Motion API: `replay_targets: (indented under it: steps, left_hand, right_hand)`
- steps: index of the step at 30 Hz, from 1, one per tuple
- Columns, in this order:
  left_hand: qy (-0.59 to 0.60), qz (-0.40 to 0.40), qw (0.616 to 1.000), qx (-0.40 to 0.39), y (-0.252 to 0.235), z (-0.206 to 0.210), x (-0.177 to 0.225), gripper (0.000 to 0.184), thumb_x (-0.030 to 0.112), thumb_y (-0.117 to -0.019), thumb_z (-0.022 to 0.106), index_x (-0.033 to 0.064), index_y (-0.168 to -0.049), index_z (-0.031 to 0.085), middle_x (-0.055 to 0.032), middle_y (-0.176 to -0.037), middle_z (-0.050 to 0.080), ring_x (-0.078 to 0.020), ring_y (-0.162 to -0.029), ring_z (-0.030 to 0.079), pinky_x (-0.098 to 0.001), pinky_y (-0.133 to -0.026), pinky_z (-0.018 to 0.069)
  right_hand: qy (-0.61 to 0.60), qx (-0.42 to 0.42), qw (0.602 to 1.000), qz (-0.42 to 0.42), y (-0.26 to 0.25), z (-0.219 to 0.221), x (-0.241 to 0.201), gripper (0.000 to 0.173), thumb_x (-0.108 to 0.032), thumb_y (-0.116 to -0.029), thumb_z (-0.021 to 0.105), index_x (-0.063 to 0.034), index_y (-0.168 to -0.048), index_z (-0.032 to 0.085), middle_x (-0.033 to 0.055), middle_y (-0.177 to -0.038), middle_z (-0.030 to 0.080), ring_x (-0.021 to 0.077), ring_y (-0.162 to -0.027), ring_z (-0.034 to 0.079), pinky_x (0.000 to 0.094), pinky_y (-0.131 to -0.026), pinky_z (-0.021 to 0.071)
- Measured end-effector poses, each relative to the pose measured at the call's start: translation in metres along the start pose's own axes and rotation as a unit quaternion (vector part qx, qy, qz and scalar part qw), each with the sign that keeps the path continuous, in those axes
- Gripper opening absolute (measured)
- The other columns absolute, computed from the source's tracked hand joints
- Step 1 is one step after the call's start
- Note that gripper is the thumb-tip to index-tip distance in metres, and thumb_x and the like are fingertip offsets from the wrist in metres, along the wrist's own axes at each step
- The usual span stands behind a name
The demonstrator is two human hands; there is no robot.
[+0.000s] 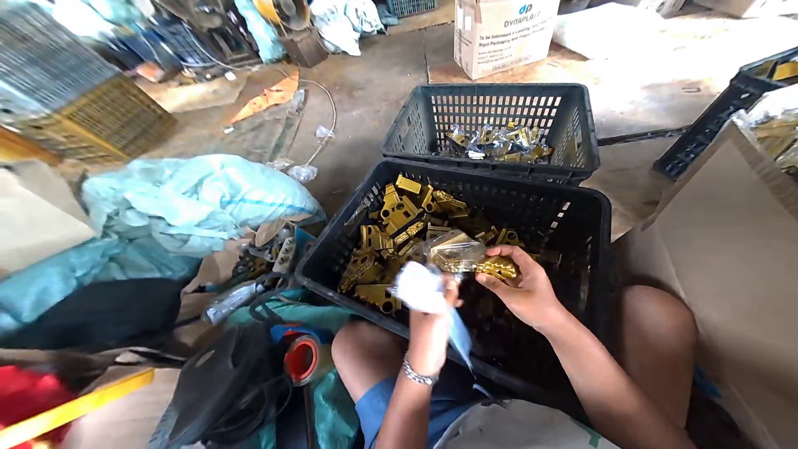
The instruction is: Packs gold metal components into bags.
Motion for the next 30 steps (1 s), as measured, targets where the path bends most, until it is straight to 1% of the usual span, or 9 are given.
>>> replay_targets:
  steps: [2,4,7,10,12,16,20,26,30]
  left_hand:
    - [-0.083,0.035,0.992,-0.086,0.008,0.013,-0.009,0.015,0.004,-0.0941,0.061,-0.0032,-0.107,0.066,-0.0001,-0.089,0.069,-0.0055,-0.078,0.066,-0.0260,-0.076,0.0588]
    - [-0.049,0.024,0.991,-0.124,0.008,0.013,-0.010,0.014,0.001,-0.0944,0.060,-0.0020,-0.107,0.066,0.0007,-0.088,0.070,-0.0070,-0.073,0.067,-0.0276,-0.073,0.0603]
    - [0.046,-0.038,0.997,-0.057,0.001,-0.015,-0.001,0.037,-0.004,-0.0937,0.054,-0.0052,-0.130,0.049,-0.0010,-0.080,0.068,-0.0149,-0.069,0.070,-0.0398,-0.075,0.0640]
    - [0.027,0.004,0.999,0.016,-0.007,-0.033,0.012,0.029,-0.007,-0.0916,0.055,-0.0069,-0.120,0.050,-0.0068,-0.084,0.072,-0.0195,-0.075,0.074,-0.0395,-0.079,0.0648]
    - [-0.018,0.042,0.999,0.005,-0.008,-0.030,0.015,0.016,-0.005,-0.0944,0.059,-0.0080,-0.110,0.059,-0.0096,-0.090,0.076,-0.0202,-0.084,0.076,-0.0376,-0.085,0.0638]
    - [-0.156,0.191,0.969,-0.028,-0.012,-0.006,0.017,0.023,-0.001,-0.0810,0.077,-0.0103,-0.100,0.067,-0.0064,-0.087,0.076,-0.0079,-0.080,0.074,-0.0266,-0.080,0.0633]
    - [-0.206,0.314,0.927,0.003,-0.011,0.012,0.021,0.042,0.007,-0.0712,0.087,-0.0160,-0.099,0.066,-0.0120,-0.092,0.075,-0.0020,-0.090,0.071,-0.0190,-0.087,0.0583]
    - [-0.346,0.345,0.871,-0.052,0.001,0.022,0.029,0.048,0.020,-0.0715,0.087,-0.0112,-0.104,0.069,-0.0183,-0.093,0.075,-0.0180,-0.089,0.074,-0.0325,-0.086,0.0590]
    - [-0.186,0.211,0.949,-0.145,0.024,0.016,0.032,0.046,0.020,-0.0802,0.086,-0.0039,-0.113,0.064,-0.0024,-0.096,0.073,-0.0047,-0.087,0.070,-0.0245,-0.082,0.0607]
  right_hand:
    - [0.143,-0.039,0.987,-0.061,-0.009,0.002,-0.005,0.053,-0.011,-0.0818,0.076,0.0068,-0.129,0.059,0.0248,-0.124,0.061,0.0256,-0.113,0.062,0.0350,-0.097,0.0523]
    - [0.257,-0.201,0.945,0.009,-0.019,-0.001,-0.011,0.057,-0.009,-0.0855,0.073,0.0046,-0.138,0.056,0.0295,-0.134,0.056,0.0376,-0.123,0.057,0.0461,-0.106,0.0478]
    - [0.339,-0.413,0.842,0.072,-0.035,-0.023,-0.016,0.039,-0.007,-0.0878,0.077,0.0017,-0.125,0.067,0.0269,-0.125,0.061,0.0418,-0.117,0.059,0.0570,-0.102,0.0458]
    - [0.368,-0.180,0.911,-0.049,-0.066,-0.068,-0.032,0.031,0.003,-0.0876,0.072,0.0060,-0.118,0.069,0.0302,-0.115,0.064,0.0443,-0.107,0.064,0.0580,-0.093,0.0535]
    - [0.378,-0.038,0.923,-0.055,-0.079,-0.077,-0.041,0.044,0.000,-0.0914,0.072,0.0073,-0.133,0.060,0.0338,-0.136,0.052,0.0478,-0.120,0.058,0.0574,-0.096,0.0534]
    - [0.209,-0.197,0.956,-0.056,-0.042,-0.016,-0.046,0.044,-0.032,-0.0977,0.068,0.0031,-0.125,0.066,0.0214,-0.129,0.063,0.0254,-0.110,0.067,0.0383,-0.089,0.0596]
    - [0.025,-0.201,0.979,-0.024,-0.020,0.007,-0.033,0.016,-0.009,-0.0972,0.064,0.0039,-0.102,0.071,0.0064,-0.098,0.071,0.0022,-0.082,0.068,0.0190,-0.077,0.0593]
    - [-0.033,-0.183,0.979,0.080,0.001,0.002,-0.044,0.022,-0.015,-0.1030,0.055,0.0006,-0.116,0.064,0.0009,-0.099,0.068,0.0026,-0.089,0.067,0.0231,-0.084,0.0578]
    - [-0.043,-0.144,0.985,0.081,0.019,0.000,-0.042,0.011,-0.005,-0.0987,0.059,-0.0030,-0.106,0.068,-0.0007,-0.089,0.070,0.0042,-0.079,0.067,0.0233,-0.075,0.0585]
Point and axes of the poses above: each hand's wrist, its own y-axis away from the middle knuckle, its own z-axis out of the palm, x = y × z, the point moved 5 cm from there along -y, towards the middle knuckle
